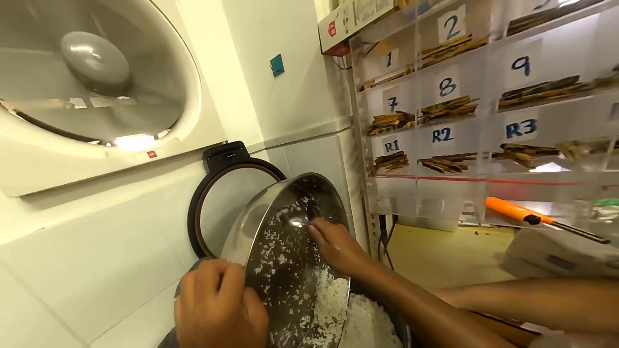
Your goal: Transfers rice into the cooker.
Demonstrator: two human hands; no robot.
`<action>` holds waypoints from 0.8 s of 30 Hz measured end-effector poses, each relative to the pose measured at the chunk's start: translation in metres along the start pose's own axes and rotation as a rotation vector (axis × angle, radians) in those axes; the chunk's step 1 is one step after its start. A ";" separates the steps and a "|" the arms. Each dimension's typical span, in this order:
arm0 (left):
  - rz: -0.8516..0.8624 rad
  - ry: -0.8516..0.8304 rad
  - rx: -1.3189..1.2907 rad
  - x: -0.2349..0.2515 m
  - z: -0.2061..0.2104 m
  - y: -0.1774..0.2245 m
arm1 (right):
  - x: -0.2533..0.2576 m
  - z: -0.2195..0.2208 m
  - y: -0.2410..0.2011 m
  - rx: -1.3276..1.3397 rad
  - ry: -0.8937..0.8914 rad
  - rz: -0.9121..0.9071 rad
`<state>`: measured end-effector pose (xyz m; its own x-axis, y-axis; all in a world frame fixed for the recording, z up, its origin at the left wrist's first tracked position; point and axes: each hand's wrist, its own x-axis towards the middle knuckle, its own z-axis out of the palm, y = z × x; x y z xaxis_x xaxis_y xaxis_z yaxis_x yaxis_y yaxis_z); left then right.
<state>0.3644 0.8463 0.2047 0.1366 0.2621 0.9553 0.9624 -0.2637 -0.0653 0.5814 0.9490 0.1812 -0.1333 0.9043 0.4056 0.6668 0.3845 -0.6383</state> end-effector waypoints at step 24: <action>-0.023 0.051 -0.032 -0.004 -0.002 0.012 | -0.005 -0.014 0.018 -0.121 0.169 -0.128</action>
<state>0.3749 0.8400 0.2010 0.1015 0.2211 0.9699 0.9569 -0.2883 -0.0345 0.6044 0.9491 0.1773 -0.1047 0.8017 0.5885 0.7368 0.4600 -0.4955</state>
